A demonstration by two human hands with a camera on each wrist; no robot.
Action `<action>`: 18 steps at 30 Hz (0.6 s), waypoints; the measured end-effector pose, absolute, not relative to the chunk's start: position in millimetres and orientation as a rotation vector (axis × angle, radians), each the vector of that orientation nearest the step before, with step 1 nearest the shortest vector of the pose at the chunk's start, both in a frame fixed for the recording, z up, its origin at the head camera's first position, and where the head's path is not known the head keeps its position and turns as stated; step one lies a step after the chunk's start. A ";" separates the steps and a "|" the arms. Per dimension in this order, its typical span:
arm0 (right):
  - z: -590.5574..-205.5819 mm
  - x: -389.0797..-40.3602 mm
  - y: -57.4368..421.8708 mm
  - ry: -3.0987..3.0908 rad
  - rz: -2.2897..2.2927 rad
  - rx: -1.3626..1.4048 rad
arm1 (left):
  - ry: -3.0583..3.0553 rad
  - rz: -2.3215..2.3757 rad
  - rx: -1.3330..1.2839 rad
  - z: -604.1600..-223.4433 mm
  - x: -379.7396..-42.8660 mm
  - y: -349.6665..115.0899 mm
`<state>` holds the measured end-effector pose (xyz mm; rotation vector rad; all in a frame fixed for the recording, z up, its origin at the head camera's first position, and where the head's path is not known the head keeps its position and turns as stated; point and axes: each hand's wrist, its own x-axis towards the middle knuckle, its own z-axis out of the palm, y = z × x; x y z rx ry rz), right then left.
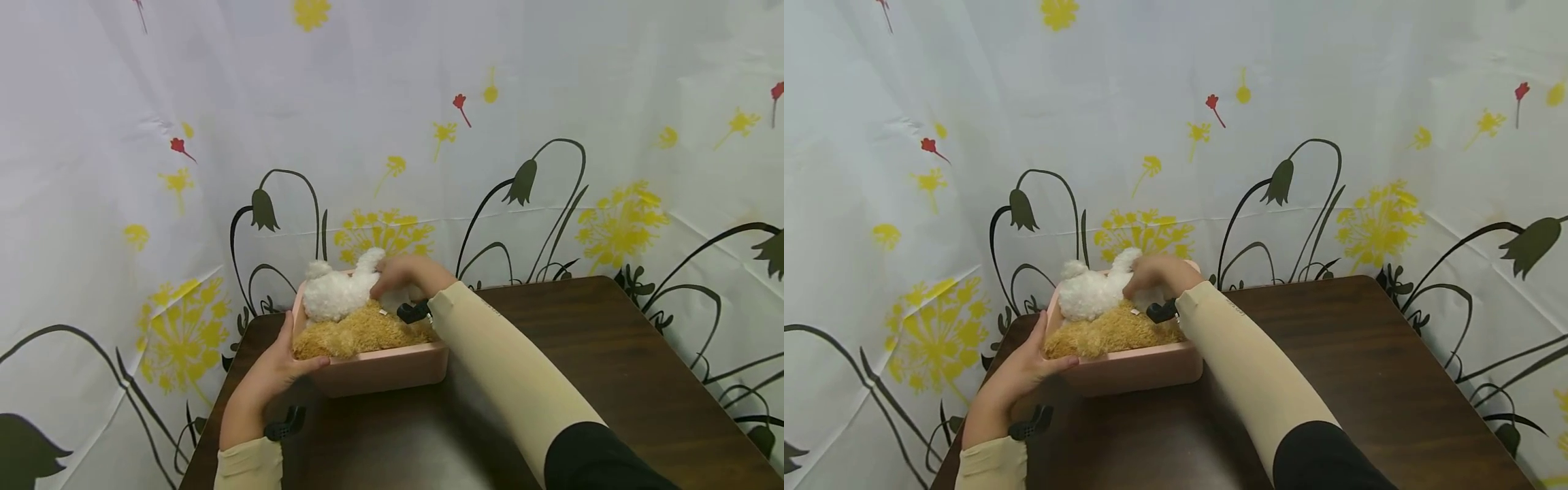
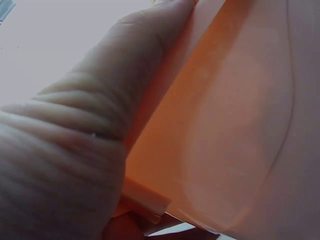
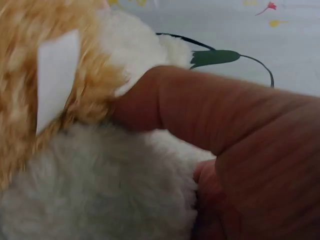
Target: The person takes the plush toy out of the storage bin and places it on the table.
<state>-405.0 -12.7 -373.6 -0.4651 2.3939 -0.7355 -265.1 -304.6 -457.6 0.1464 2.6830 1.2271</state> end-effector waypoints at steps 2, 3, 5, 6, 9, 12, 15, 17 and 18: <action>-374.3 -407.0 -12.5 2.369 -0.778 -0.454 | 2.683 1.230 0.146 -455.8 -266.7 -303.6; -374.7 -407.5 -12.6 2.390 -0.771 -0.465 | 2.686 1.232 0.154 -455.3 -267.6 -303.3; -376.2 -407.1 -13.1 2.394 -0.822 -0.436 | 2.689 1.229 0.174 -454.8 -268.9 -303.6; -377.3 -406.6 -13.6 2.398 -0.849 -0.425 | 2.693 1.222 0.176 -454.8 -269.1 -304.2; -381.9 -404.3 -15.9 2.427 -0.935 -0.413 | 2.704 1.198 0.170 -455.9 -268.7 -307.6; -386.2 -401.0 -16.6 2.411 -1.057 -0.386 | 2.709 1.187 0.155 -457.0 -266.9 -310.8; -387.0 -396.4 -12.5 2.403 -1.159 -0.333 | 2.700 1.211 0.177 -457.9 -266.2 -311.7; -386.1 -393.6 -6.9 2.413 -1.233 -0.310 | 2.692 1.239 0.189 -458.1 -266.1 -310.6; -385.0 -392.6 -3.7 2.402 -1.294 -0.300 | 2.685 1.247 0.189 -458.3 -266.1 -309.9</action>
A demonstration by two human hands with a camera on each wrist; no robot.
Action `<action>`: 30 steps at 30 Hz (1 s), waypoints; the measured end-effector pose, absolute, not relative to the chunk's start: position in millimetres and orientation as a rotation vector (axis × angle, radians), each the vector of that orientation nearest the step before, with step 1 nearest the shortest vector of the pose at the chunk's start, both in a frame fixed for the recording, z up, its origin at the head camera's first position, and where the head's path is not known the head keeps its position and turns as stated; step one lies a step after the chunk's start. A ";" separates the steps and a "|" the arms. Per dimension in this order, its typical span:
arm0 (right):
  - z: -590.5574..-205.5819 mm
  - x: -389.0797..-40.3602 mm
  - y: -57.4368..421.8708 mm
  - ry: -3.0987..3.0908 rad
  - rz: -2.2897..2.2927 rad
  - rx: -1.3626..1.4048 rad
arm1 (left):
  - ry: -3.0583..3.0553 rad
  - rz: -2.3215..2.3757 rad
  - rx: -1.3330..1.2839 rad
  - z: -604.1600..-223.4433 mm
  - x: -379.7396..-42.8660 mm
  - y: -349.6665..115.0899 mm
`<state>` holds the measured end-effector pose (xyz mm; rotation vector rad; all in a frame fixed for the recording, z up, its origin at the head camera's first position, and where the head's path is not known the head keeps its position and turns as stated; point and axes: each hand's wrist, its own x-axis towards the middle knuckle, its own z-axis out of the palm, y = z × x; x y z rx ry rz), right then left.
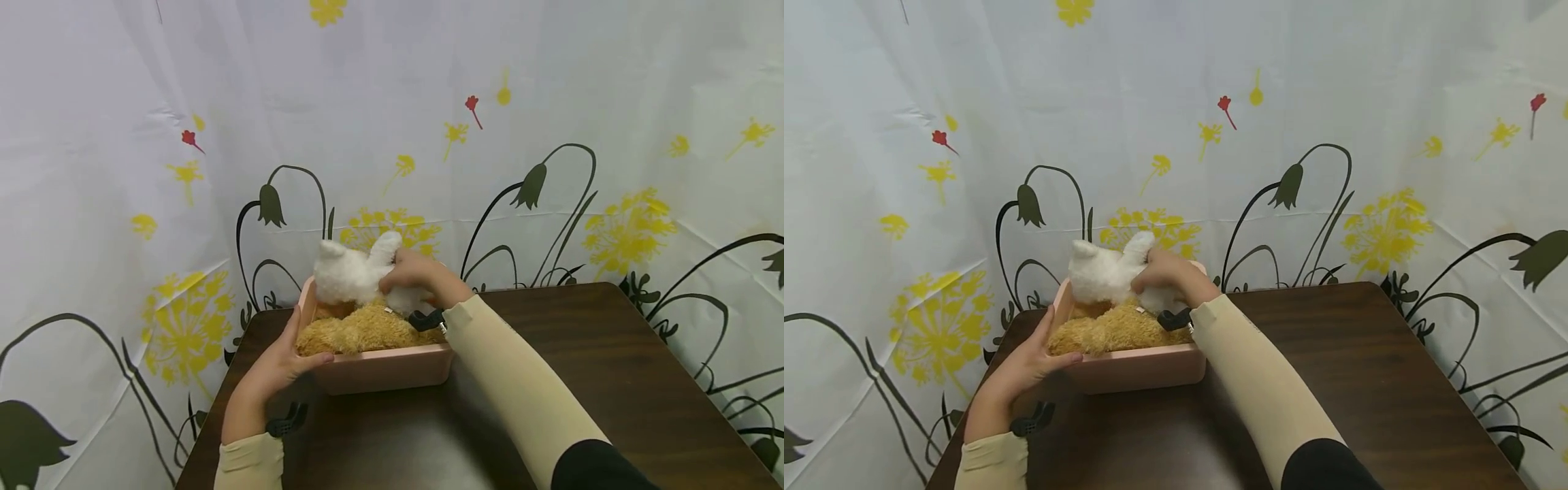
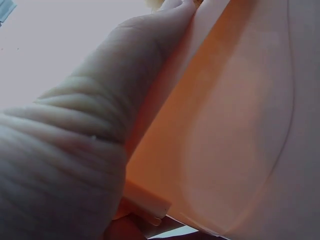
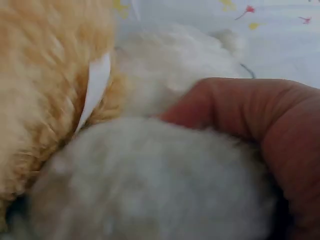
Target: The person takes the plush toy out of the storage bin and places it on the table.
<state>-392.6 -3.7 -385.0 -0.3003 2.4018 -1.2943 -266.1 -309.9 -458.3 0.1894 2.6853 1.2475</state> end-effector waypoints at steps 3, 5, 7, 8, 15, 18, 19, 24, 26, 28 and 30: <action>-379.4 -389.7 9.4 2.407 -1.434 -0.353 | 2.662 1.273 0.181 -458.3 -266.8 -306.2; -373.3 -388.1 19.0 2.399 -1.513 -0.399 | 2.647 1.291 0.162 -458.5 -268.0 -304.1; -365.3 -385.4 29.1 2.390 -1.576 -0.399 | 2.631 1.311 0.157 -458.5 -269.5 -302.9; -361.3 -383.6 34.3 2.372 -1.625 -0.372 | 2.623 1.327 0.154 -458.1 -270.5 -302.5; -342.5 -367.3 63.5 1.885 -2.324 -0.401 | 2.625 1.334 0.196 -454.0 -276.9 -302.8; -340.8 -361.9 77.0 1.590 -2.633 -0.477 | 2.631 1.324 0.201 -452.1 -278.8 -303.6; -340.4 -361.3 82.0 1.508 -2.709 -0.511 | 2.632 1.321 0.198 -450.7 -278.6 -303.6; -336.2 -360.2 107.8 1.214 -2.909 -0.757 | 2.637 1.329 0.189 -444.6 -278.8 -303.0; -334.4 -355.9 118.6 1.119 -2.939 -0.860 | 2.630 1.340 0.184 -443.8 -278.8 -302.8; -333.5 -349.4 129.7 1.023 -2.958 -0.916 | 2.621 1.351 0.179 -444.1 -278.6 -302.2; -334.1 -342.3 140.6 0.926 -2.963 -0.929 | 2.610 1.361 0.178 -445.3 -278.2 -301.5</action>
